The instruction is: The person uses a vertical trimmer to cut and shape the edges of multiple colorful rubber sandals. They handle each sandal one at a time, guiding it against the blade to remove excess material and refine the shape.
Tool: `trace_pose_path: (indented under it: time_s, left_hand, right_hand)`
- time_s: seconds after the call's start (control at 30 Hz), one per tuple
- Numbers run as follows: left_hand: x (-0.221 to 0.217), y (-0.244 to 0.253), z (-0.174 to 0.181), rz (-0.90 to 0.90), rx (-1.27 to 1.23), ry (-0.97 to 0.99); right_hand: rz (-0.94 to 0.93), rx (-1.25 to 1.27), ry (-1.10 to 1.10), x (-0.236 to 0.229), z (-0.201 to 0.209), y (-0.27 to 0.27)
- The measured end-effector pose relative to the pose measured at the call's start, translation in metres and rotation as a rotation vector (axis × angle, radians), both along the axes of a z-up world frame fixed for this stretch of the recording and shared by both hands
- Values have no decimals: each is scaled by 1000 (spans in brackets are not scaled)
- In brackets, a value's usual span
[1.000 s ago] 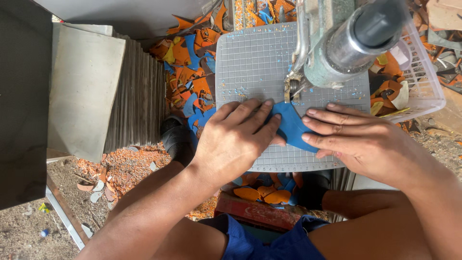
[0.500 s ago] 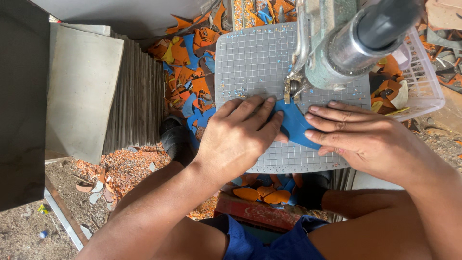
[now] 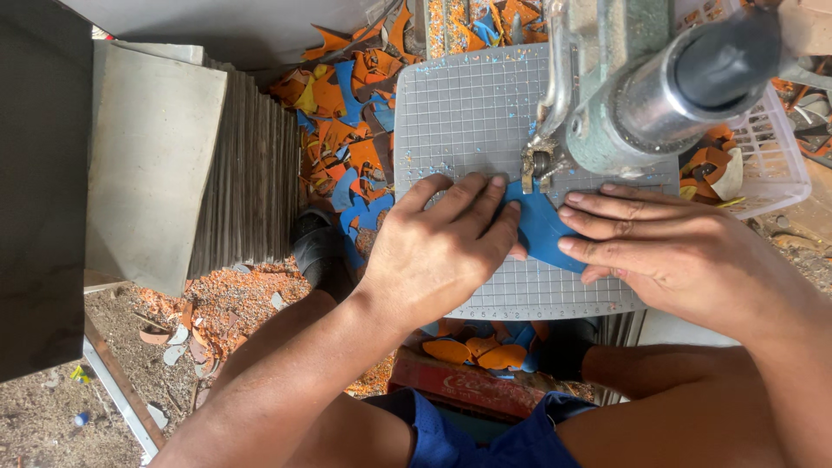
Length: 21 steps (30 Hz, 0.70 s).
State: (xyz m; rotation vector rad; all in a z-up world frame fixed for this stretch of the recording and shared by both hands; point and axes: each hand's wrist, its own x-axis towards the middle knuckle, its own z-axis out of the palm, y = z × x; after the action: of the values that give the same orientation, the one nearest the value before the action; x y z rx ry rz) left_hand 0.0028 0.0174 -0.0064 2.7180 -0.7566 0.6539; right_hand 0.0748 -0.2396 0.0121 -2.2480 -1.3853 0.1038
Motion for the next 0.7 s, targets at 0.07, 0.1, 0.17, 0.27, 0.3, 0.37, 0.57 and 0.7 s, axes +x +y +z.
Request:
trace_pose_path:
  time_s: [0.07, 0.1, 0.17, 0.27, 0.3, 0.37, 0.57, 0.7]
  left_hand:
    - [1, 1, 0, 0, -3, 0]
    - [1, 1, 1, 0, -5, -1]
    - [2, 2, 1, 3, -3, 8]
    - [4, 3, 1, 4, -3, 13]
    - [4, 3, 1, 5, -4, 15]
    - [7, 5, 1, -4, -5, 16]
    - [12, 9, 0, -7, -7, 24]
    - [16, 11, 1, -4, 3, 23]
  right_hand:
    - [-3, -7, -10, 0, 1, 1]
    - [2, -7, -16, 0, 1, 2]
    - [11, -17, -33, 0, 1, 2]
    - [9, -35, -52, 0, 0, 3]
    - [3, -35, -45, -1, 0, 3]
    - [0, -17, -50, 0, -1, 4]
    - [2, -8, -91, 0, 0, 8]
    - [-23, 4, -80, -2, 2, 10]
